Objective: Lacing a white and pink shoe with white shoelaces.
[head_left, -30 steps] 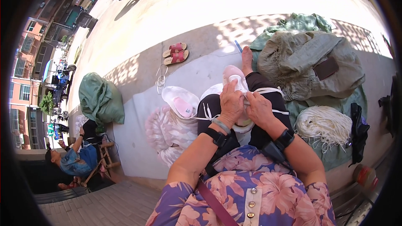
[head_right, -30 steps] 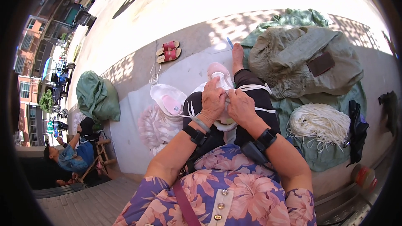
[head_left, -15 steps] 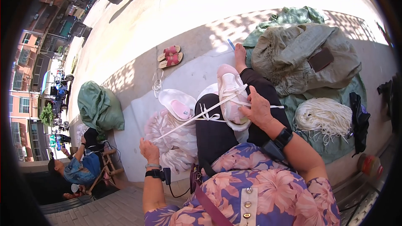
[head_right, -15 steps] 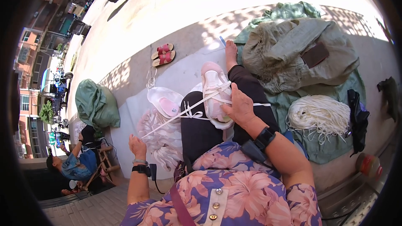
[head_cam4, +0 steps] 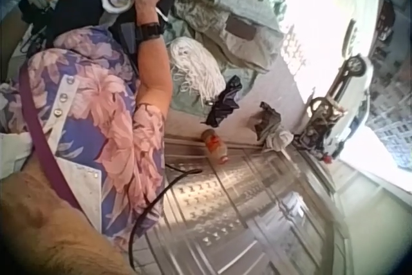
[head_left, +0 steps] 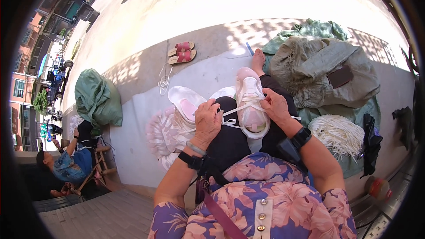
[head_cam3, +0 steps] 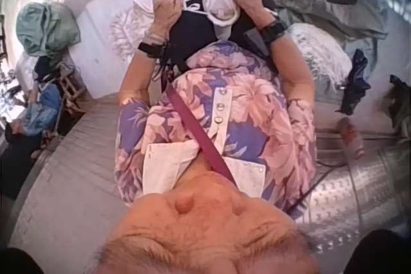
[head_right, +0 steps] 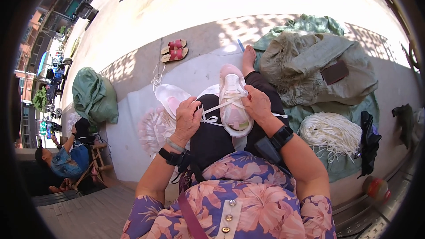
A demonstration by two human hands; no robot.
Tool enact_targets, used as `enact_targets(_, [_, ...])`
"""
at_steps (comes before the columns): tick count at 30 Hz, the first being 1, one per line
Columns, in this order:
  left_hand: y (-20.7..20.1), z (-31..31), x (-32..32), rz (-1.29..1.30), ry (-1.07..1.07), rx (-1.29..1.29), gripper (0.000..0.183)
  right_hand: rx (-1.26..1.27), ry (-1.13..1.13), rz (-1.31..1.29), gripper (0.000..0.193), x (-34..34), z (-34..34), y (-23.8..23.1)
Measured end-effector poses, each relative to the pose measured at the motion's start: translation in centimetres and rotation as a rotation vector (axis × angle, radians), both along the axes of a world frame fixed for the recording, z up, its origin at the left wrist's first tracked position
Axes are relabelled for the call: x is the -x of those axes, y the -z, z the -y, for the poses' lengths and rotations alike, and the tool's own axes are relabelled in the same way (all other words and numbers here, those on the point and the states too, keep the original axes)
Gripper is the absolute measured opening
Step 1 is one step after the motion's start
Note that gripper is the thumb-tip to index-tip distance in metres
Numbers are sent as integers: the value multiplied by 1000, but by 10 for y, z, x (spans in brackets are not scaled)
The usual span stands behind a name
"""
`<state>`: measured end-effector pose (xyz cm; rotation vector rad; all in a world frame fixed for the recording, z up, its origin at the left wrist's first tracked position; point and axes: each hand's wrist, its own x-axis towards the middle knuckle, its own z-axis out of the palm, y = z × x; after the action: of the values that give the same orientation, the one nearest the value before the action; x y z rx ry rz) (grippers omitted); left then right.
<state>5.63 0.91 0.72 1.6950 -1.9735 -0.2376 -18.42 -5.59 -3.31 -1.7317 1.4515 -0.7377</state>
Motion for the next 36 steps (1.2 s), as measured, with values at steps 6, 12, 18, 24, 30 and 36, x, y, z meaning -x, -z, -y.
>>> enact_targets(6, [18,18,42,65,70,-91,16,-71,-15,-29,62,-4,-7,-15])
enact_targets(12, [-6,8,31,-150,199,-154,12,-165,-27,-24,66,4,-5,-13])
enact_targets(18, [-22,-22,3,-153,105,-237,14,-45,-8,4,66,4,-9,-5])
enact_targets(24, [-38,-21,21,-258,57,-336,13,4,-37,57,55,8,-12,-13])
enact_targets(30, [-58,-23,35,-405,222,-468,12,26,38,94,18,33,-13,-18])
enact_targets(36, [-49,-28,31,-283,256,-426,10,89,7,-103,12,31,-18,-14])
